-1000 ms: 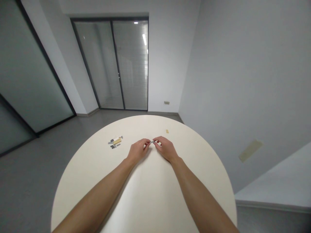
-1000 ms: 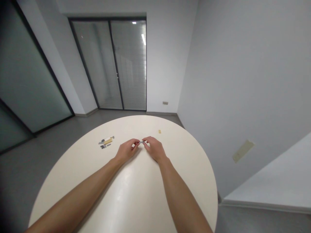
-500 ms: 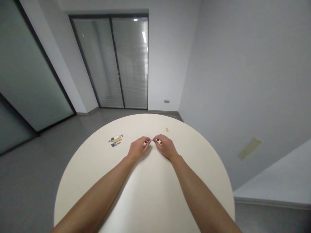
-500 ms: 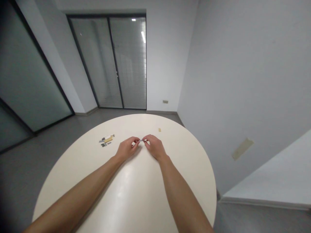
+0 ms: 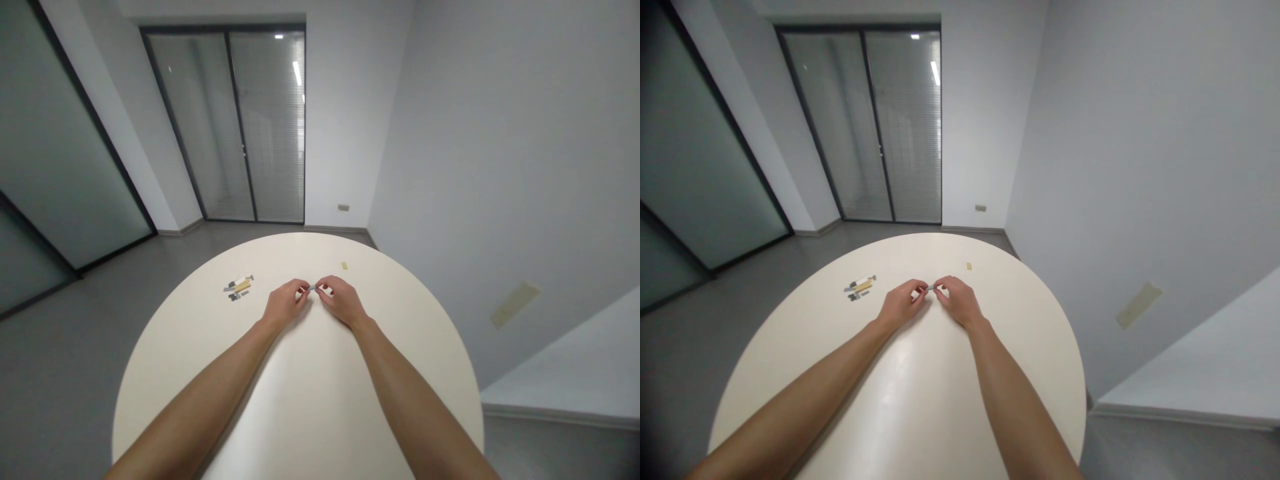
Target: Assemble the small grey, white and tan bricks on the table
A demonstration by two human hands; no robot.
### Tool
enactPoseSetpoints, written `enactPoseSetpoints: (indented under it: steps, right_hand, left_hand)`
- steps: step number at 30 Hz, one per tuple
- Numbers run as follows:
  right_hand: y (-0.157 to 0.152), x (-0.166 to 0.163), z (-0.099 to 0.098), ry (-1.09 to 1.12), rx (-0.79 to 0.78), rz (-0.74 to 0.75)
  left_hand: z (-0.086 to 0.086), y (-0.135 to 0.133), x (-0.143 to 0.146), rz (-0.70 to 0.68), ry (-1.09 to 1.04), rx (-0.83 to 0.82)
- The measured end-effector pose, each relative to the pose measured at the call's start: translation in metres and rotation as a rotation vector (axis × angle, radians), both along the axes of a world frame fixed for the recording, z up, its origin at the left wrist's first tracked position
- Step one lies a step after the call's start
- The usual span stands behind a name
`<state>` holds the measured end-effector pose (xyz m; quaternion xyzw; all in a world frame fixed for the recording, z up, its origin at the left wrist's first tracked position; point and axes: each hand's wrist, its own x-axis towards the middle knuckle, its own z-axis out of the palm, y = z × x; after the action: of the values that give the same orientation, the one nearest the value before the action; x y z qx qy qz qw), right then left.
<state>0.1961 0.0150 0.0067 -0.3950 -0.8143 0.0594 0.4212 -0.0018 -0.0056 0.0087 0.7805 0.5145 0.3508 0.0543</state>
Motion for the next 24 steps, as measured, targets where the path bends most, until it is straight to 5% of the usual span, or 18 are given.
enactPoseSetpoints:
  steps: [24]
  right_hand:
    - [0.0004, 0.0003, -0.002, -0.017, -0.016, -0.01]
  left_hand:
    - [-0.0009, 0.0006, 0.0008, -0.014, -0.026, 0.028]
